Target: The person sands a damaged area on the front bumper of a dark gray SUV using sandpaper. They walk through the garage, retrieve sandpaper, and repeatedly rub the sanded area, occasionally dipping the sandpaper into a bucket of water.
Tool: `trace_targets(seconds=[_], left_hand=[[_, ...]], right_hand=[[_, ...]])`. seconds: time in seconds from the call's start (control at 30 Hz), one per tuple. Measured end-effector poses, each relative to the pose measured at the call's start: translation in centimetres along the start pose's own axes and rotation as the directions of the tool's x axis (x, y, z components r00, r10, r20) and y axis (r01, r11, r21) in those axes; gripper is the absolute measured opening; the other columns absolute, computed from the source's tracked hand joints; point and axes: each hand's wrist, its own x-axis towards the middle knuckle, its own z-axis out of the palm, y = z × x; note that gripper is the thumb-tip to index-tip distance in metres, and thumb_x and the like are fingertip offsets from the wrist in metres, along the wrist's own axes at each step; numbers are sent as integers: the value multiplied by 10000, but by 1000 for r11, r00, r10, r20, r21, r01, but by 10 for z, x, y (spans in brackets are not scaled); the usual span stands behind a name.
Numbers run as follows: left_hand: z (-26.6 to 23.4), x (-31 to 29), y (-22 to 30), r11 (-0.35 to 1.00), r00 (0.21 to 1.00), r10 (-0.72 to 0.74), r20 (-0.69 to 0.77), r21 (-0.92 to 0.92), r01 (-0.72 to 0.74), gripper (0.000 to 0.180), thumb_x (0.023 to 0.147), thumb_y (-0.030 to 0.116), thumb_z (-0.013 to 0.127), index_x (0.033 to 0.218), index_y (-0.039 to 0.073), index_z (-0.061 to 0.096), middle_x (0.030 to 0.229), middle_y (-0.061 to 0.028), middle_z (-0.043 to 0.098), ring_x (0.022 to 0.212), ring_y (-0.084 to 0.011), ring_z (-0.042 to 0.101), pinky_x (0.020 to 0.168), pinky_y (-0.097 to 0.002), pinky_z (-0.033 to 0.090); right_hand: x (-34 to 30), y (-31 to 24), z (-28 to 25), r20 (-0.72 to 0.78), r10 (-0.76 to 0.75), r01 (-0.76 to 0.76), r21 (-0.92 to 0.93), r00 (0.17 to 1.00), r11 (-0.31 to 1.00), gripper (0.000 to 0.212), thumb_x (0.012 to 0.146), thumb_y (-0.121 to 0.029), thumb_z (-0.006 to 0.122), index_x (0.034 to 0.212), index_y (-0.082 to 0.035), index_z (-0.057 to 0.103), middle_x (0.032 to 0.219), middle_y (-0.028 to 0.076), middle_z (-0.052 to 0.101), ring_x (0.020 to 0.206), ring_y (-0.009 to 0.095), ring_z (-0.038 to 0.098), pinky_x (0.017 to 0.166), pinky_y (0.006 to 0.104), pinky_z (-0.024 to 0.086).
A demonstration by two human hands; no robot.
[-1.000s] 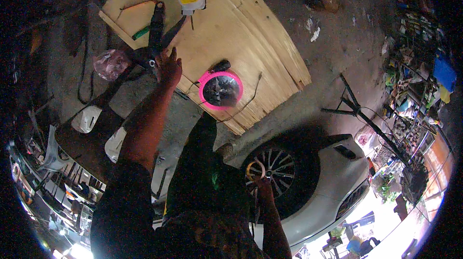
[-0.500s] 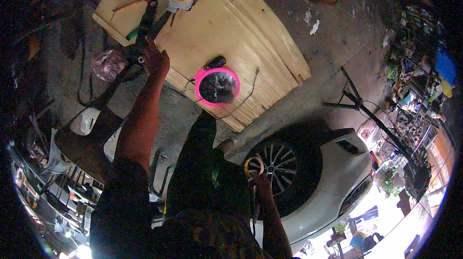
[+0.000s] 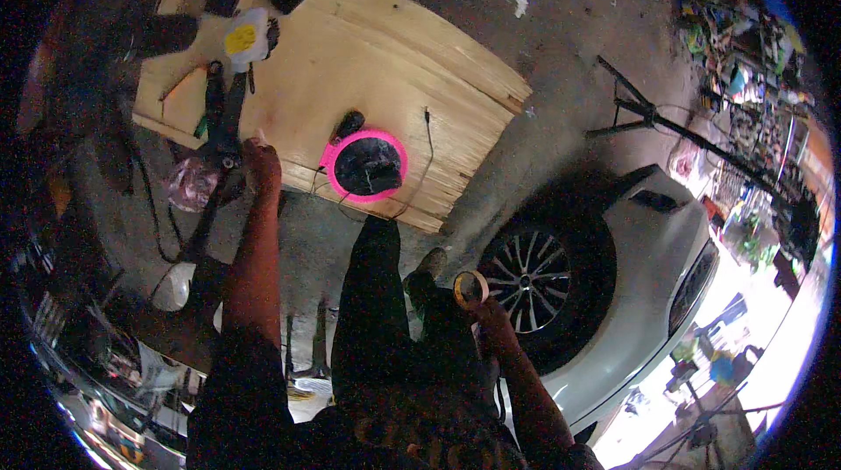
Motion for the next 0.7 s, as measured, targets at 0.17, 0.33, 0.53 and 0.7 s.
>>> trace_targets(seconds=[0.17, 0.33, 0.53, 0.7], left_hand=[[-19, -64, 75, 737, 736, 673, 71, -148, -660, 191, 825, 89, 696, 1015, 77, 673, 979, -129, 663, 945, -345, 624, 813, -442, 526], [-3, -70, 163, 450, 435, 871, 230, -19, -893, 155, 816, 82, 636, 964, 84, 685, 996, -111, 653, 950, -318, 615, 793, -432, 523], [20, -75, 186, 195, 206, 925, 319, 68, -978, 188, 819, 106, 618, 986, 90, 702, 1015, -115, 637, 1046, -304, 592, 867, -429, 510], [3, -91, 169, 292, 300, 892, 338, 77, -953, 267, 835, 74, 600, 1080, 78, 706, 1071, -115, 660, 1067, -315, 590, 903, -445, 499]], right_hand=[[-13, -17, 1, 31, 41, -43, 56, 999, 998, 379, 992, -386, 604, 1111, -26, 581, 962, 85, 631, 871, 173, 600, 787, 348, 478], [-15, -2, 6, -37, -91, 95, 135, 995, 986, 363, 968, -373, 614, 1008, -12, 594, 853, 54, 604, 810, 160, 563, 746, 322, 446], [-6, 34, 3, -66, -133, 144, 197, 989, 970, 367, 964, -379, 606, 1040, -20, 592, 837, 29, 606, 763, 132, 555, 704, 297, 446], [-1, 37, -12, 4, -107, 102, 264, 994, 959, 341, 982, -342, 587, 1092, -19, 589, 861, 26, 630, 732, 118, 568, 694, 285, 457]])
